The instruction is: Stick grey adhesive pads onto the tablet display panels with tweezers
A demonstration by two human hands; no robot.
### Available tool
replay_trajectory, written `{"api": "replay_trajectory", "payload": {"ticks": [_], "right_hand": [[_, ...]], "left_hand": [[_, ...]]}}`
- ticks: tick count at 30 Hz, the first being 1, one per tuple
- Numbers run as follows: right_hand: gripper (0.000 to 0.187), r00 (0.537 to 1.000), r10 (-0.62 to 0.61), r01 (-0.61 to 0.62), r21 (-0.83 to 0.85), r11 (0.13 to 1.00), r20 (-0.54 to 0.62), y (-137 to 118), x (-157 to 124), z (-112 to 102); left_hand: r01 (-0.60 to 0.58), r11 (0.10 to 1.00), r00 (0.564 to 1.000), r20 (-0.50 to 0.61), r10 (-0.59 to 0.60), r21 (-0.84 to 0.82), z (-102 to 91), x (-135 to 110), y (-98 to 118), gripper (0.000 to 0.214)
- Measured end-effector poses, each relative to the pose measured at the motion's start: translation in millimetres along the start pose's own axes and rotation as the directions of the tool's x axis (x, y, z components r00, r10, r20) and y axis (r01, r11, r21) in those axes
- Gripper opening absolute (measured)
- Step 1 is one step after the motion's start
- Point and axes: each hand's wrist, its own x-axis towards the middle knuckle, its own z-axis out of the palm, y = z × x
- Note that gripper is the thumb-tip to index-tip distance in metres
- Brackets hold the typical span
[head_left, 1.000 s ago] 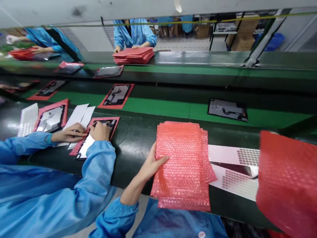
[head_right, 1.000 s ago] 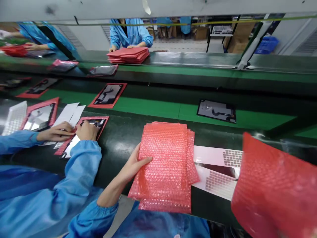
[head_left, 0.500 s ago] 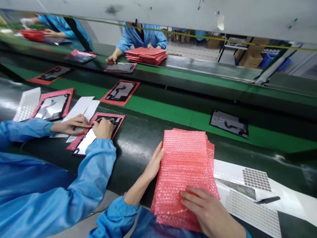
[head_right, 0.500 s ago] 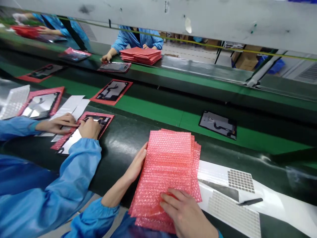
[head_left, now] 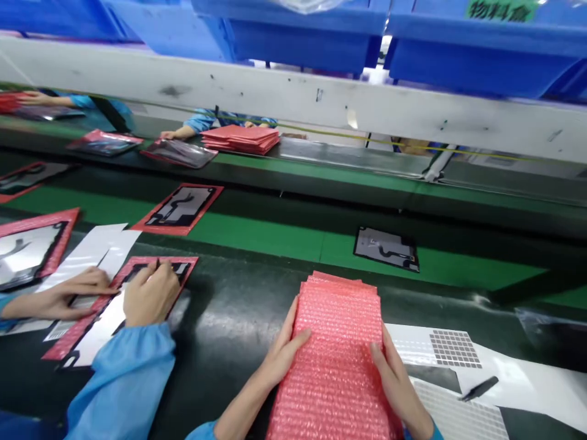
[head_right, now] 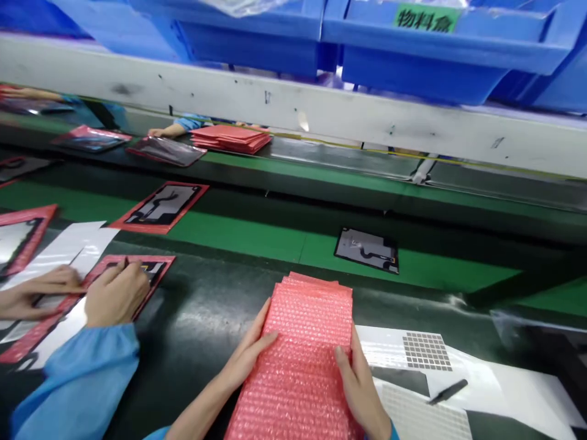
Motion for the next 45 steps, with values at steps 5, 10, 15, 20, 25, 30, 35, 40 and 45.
{"api": "replay_trajectory", "payload": {"ticks": [5, 10, 15, 20, 25, 30, 35, 40, 45], "right_hand": [[0.084, 1.0, 0.004, -0.004, 0.085, 0.996, -0.005, 8, 2, -2], [0.074, 0.999, -0.041, 0.042, 0.031, 0.999, -0.033, 25, 0, -25], [0.063, 0.935, -0.343, 0.289, -0.36, 0.887, -0.094, 17, -24, -17], [0.063, 0.689, -0.689, 0.643, -0.627, 0.439, 0.223, 2, -55, 17], [0.063, 0.687, -0.585, 0.695, -0.626, 0.354, 0.432, 5, -65, 36], [0.06, 0.801, -0.369, 0.599, -0.647, 0.472, 0.472, -17, -72, 33], [0.054, 0.821, -0.338, 0.57, -0.633, 0.524, 0.46, -32, -75, 31], [0.051, 0.823, -0.384, 0.568, -0.635, 0.523, 0.419, -28, -76, 39], [0.04, 0.73, -0.601, 0.658, -0.57, 0.492, 0.324, -32, -83, 34]], "left_hand": [[-0.03, 0.998, 0.995, -0.095, 0.036, 0.058, -3.4, 7, -4, 0.1], [-0.03, 0.977, 0.986, -0.153, 0.064, 0.211, -14.0, 68, 39, 0.075], [0.061, 0.878, 0.998, -0.06, -0.037, 0.475, 22.2, 171, 89, 0.032], [0.15, 0.709, 0.985, -0.045, -0.165, 0.689, 85.4, 240, 115, 0.035], [0.163, 0.54, 0.98, -0.071, -0.186, 0.826, 111.5, 261, 127, 0.038], [0.223, 0.427, 0.97, -0.153, -0.191, 0.877, 103.3, 264, 129, 0.041], [0.253, 0.426, 0.964, -0.19, -0.186, 0.869, 107.5, 261, 124, 0.037], [0.289, 0.442, 0.957, -0.267, -0.113, 0.849, 113.5, 254, 124, 0.041], [0.323, 0.496, 0.946, -0.295, -0.136, 0.806, 102.4, 253, 133, 0.039]]}}
